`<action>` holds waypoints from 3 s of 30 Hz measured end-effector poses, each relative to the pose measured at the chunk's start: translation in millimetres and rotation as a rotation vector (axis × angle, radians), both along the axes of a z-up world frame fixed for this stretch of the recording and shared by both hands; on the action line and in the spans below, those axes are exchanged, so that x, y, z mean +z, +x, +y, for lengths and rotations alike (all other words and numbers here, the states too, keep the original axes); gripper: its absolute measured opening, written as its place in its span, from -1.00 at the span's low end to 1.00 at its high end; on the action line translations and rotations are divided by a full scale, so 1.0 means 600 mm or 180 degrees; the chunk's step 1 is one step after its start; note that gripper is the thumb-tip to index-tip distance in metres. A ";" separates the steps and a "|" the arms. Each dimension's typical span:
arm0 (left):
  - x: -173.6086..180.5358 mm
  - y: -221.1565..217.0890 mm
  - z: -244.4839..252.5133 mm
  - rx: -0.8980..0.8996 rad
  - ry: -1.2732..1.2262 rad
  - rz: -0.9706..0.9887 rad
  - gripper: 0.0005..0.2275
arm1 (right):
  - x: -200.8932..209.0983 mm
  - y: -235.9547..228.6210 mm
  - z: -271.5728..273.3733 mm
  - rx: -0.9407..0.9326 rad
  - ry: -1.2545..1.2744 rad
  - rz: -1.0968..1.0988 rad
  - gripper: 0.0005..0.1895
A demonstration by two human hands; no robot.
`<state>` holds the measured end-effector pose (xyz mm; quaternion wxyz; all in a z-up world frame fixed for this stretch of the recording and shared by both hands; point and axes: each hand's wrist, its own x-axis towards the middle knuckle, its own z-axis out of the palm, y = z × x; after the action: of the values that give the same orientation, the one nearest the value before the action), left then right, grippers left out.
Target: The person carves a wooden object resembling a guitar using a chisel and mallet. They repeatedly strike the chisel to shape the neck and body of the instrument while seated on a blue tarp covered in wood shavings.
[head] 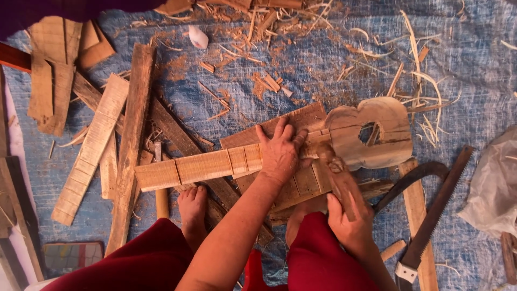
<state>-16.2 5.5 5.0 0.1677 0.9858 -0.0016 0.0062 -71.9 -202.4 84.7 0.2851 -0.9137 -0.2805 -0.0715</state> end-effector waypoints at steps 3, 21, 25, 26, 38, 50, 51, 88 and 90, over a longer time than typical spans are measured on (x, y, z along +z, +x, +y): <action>-0.006 0.000 0.001 0.0065 0.0035 -0.0190 -0.27 | -0.042 0.031 0.040 0.0046 -0.0525 0.0678 -0.52; -0.004 0.001 0.000 0.0062 -0.0041 0.0155 -0.26 | 0.027 0.057 0.031 -0.0030 0.0741 0.0279 -0.60; 0.011 0.004 -0.008 0.0077 0.0033 0.0525 -0.20 | -0.004 0.000 -0.039 -0.0478 0.0853 0.0799 -0.46; -0.002 0.001 -0.013 0.0029 0.0156 0.0223 -0.18 | -0.007 -0.016 -0.046 -0.0993 0.1062 0.1469 -0.47; 0.005 0.017 0.025 -0.1034 0.0337 -0.0792 -0.18 | 0.030 -0.078 -0.141 -0.1983 0.1712 0.2108 -0.75; 0.056 0.097 0.092 -0.2801 0.1084 -0.0288 -0.23 | 0.013 -0.089 -0.197 -0.2055 0.2214 0.2334 -0.76; 0.055 0.099 0.097 -0.2837 0.0975 -0.0373 -0.30 | 0.007 -0.088 -0.197 -0.2045 0.2157 0.2421 -0.82; -0.029 -0.023 -0.073 0.0743 -0.0615 -0.1412 -0.87 | -0.084 0.068 -0.037 -0.1268 -0.0604 0.2213 -0.28; -0.015 -0.021 -0.071 0.0621 -0.0623 -0.1353 -0.86 | -0.074 0.071 -0.037 -0.1182 -0.0383 0.2453 -0.30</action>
<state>-29.0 -37.1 -3.8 0.2568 0.9369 0.0589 0.2297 -29.5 -224.8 40.3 0.2975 -0.9236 0.0119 0.2414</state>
